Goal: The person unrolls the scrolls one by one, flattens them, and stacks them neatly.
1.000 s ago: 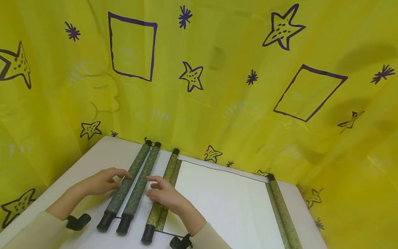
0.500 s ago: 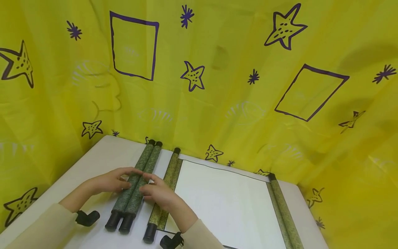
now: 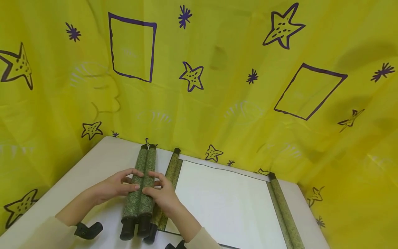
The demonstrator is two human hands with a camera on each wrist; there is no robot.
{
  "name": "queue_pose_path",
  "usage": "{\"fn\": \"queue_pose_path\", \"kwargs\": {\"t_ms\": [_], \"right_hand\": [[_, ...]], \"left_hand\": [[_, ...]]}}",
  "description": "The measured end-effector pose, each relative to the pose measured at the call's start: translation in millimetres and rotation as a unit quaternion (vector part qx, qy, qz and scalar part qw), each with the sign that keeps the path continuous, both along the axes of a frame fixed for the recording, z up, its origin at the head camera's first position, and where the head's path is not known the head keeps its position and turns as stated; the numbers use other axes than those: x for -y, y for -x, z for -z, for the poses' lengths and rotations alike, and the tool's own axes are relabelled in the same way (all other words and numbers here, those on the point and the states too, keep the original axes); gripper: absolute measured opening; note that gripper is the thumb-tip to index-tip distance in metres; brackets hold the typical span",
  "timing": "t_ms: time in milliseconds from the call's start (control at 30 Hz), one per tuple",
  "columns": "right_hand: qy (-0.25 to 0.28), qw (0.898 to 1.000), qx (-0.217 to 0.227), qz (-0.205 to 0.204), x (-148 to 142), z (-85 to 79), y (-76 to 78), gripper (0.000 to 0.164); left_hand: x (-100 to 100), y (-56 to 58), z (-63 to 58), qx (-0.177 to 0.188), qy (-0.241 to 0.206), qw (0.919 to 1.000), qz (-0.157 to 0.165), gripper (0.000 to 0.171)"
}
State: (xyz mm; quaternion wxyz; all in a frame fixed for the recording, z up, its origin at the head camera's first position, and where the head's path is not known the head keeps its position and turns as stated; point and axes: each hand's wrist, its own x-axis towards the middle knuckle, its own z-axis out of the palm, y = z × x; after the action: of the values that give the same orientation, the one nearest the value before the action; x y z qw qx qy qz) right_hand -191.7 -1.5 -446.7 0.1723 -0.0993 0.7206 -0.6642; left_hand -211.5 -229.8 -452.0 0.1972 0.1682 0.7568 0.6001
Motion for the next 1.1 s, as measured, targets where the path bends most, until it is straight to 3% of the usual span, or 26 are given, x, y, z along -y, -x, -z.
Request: {"fn": "queue_pose_path", "kwargs": {"t_ms": [200, 500, 633, 867, 1100], "right_hand": [[0.018, 0.999, -0.008, -0.025, -17, 0.3, -0.6, 0.072], [0.008, 0.998, -0.054, -0.018, -49, -0.2, -3.1, 0.057], [0.018, 0.998, -0.060, -0.012, -64, 1.8, -5.2, 0.058], [0.032, 0.998, -0.048, -0.001, -98, -0.9, -6.2, 0.062], [0.011, 0.997, -0.074, 0.014, -129, -6.1, -2.5, 0.058]], "left_hand": [[-23, -7.4, -7.6, -0.045, -0.021, 0.9987, 0.009, 0.065], [-54, -12.4, -20.2, -0.061, -0.023, 0.9975, 0.028, 0.044], [-71, -12.6, -19.3, -0.052, -0.030, 0.9981, 0.017, 0.042], [-108, -5.0, -16.4, -0.070, -0.033, 0.9970, 0.001, 0.038], [-141, 2.4, -24.9, -0.088, -0.052, 0.9948, 0.006, 0.038]]}}
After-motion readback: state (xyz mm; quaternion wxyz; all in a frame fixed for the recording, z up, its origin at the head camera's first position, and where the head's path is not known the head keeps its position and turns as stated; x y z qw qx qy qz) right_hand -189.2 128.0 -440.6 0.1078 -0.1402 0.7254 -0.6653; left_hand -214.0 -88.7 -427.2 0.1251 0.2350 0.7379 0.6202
